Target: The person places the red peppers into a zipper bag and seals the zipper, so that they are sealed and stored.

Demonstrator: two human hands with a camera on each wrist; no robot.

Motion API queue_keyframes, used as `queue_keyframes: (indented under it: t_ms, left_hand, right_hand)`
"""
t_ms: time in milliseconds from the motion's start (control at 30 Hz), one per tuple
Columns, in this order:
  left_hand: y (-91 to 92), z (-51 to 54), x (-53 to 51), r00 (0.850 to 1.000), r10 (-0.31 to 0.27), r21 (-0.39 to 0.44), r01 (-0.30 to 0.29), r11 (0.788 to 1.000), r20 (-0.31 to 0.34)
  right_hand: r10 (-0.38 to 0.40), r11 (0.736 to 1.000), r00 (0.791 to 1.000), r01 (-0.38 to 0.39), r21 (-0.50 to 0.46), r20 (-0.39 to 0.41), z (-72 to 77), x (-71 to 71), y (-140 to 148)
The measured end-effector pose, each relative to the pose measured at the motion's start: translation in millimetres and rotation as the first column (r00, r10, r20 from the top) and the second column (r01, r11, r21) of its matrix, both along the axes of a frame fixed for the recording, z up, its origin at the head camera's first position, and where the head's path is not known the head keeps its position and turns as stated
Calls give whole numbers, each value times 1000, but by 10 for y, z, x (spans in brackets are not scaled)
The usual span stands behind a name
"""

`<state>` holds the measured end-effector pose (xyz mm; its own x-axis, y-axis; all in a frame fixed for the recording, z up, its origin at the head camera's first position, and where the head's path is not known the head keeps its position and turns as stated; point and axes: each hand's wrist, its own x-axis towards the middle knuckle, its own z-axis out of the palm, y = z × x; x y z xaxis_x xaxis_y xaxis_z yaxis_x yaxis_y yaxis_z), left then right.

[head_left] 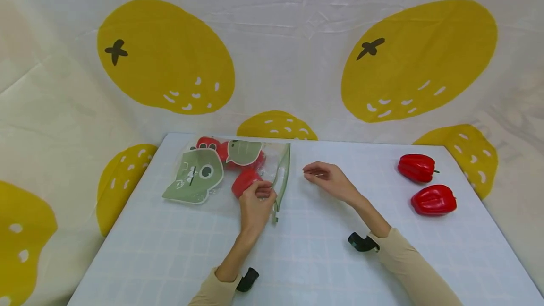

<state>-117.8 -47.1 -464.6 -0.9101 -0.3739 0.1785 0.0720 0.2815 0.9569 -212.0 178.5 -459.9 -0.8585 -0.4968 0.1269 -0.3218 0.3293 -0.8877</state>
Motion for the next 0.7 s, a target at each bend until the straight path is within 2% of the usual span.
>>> queue_keyframes:
  t_ms: [333,700]
  left_hand:
    - [-30,-43,-28,999,-11,30,10,1000,38]
    - [-41,-43,-26,997,-29,26,28,999,77]
  right_hand:
    - [-169,986,985,169,3,-27,58,-5,272]
    - [-320,948,944,319,-24,-76,80,-9,567]
